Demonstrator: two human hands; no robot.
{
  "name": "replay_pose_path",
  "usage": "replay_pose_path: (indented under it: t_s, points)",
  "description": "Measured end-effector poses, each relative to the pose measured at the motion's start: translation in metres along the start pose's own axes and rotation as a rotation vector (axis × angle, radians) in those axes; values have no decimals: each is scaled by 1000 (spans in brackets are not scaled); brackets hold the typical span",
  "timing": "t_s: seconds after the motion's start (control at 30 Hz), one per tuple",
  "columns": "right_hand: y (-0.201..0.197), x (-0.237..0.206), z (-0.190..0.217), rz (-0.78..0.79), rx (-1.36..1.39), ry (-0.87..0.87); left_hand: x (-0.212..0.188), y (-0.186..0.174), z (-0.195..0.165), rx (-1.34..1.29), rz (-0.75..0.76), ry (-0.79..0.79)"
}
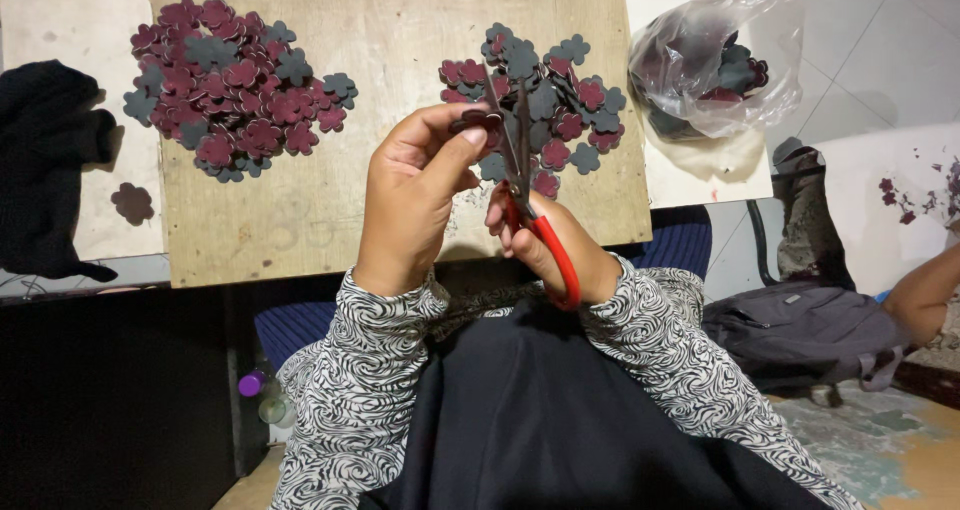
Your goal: The person sits on the floor and uses red-handled scissors to trim the edges of small flower-shaped fabric pieces. They pick up each piece, rotate it, and make small cuts along the perimeter before placing it back on the wooden board.
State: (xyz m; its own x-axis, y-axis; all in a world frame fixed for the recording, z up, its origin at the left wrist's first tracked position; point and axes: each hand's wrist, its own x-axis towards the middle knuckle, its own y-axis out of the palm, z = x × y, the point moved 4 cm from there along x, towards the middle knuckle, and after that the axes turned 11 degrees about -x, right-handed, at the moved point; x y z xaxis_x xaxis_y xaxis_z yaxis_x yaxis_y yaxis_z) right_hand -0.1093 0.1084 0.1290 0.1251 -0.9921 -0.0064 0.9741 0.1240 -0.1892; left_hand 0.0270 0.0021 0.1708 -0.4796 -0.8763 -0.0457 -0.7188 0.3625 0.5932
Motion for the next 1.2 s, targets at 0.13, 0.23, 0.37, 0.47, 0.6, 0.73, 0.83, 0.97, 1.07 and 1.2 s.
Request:
replay_pose_path:
  t_s: [0.13, 0.23, 0.37, 0.47, 0.6, 0.73, 0.83, 0.97, 1.07, 1.2]
  points:
    - [0, 0, 1, 54, 4, 15, -2, 2, -9, 51, 19, 30]
    - [-2, 0, 4, 79, -5, 10, -3, 2, -13, 58, 24, 35]
    - [-3, 0, 8, 86, -24, 6, -2, 3, -13, -37, 40, 37]
    - [-4, 0, 11, 74, -108, -3, -1, 3, -12, -89, 38, 46]
    - [-4, 0, 10, 69, -88, -5, -1, 3, -10, -73, 26, 58]
    - [-2, 0, 6, 57, -74, 19, -1, 2, -7, -40, 8, 66]
    - [-1, 0, 4, 40, -70, 28, -1, 3, -5, -55, 2, 80]
    - [0, 0, 3, 13, -38, 37, -1, 3, -1, -77, -5, 86]
    - [1, 0, 6, 6, -32, 31, -1, 3, 1, -106, 0, 93]
    - [1, 0, 9, 10, -42, 28, 0, 2, 1, -102, 0, 93]
